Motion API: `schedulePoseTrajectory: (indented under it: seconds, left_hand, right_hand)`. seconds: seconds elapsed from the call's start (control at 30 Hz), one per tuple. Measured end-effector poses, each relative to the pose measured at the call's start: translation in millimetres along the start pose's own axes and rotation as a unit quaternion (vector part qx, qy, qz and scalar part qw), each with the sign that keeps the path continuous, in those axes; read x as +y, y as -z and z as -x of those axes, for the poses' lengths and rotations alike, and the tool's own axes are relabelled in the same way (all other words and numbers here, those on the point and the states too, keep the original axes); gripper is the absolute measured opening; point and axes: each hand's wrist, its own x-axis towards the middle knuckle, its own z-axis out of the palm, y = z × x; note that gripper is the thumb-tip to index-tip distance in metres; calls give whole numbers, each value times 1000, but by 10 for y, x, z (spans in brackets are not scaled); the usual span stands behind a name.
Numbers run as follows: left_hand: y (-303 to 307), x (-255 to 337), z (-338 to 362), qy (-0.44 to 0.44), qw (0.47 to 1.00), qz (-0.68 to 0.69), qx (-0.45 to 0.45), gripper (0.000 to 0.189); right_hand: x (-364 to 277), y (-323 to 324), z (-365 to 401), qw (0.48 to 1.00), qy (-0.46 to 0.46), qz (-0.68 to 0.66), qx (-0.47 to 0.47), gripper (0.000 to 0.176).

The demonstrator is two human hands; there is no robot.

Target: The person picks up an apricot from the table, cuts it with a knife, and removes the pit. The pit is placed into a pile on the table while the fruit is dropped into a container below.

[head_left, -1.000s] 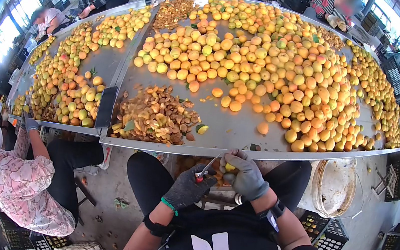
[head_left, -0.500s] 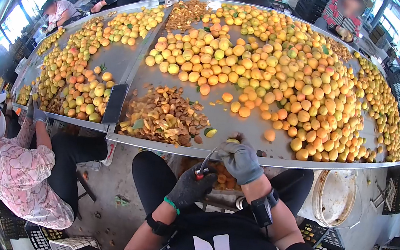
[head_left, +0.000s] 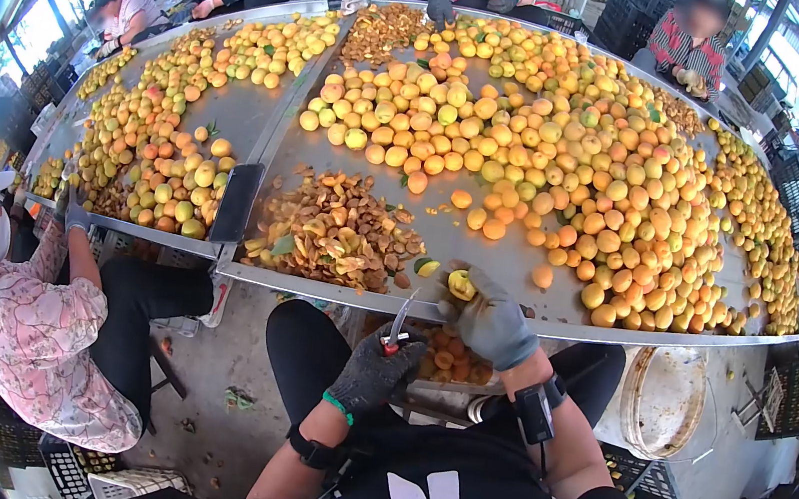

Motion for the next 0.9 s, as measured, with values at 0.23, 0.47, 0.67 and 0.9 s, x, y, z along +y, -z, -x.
schedulePoseTrajectory:
  seconds: [0.23,0.47,0.67,0.9]
  left_hand:
    - [-34,9,32,7,1000,9,-9,18]
    - [-46,48,69,10,1000,19,-10,20]
    - [-56,65,49,18,1000,9,-9,20]
    - [-48,40,19,22,1000,-8,-11,20]
  right_hand:
    - [10,654,-434,994,-18,82,-76,29]
    - [-94,474,-337,997,36,25,-69,30]
    - [-138,648,-485,800,287,524,53,30]
    - [-255,593,-366,993,-11,-59,-99,32]
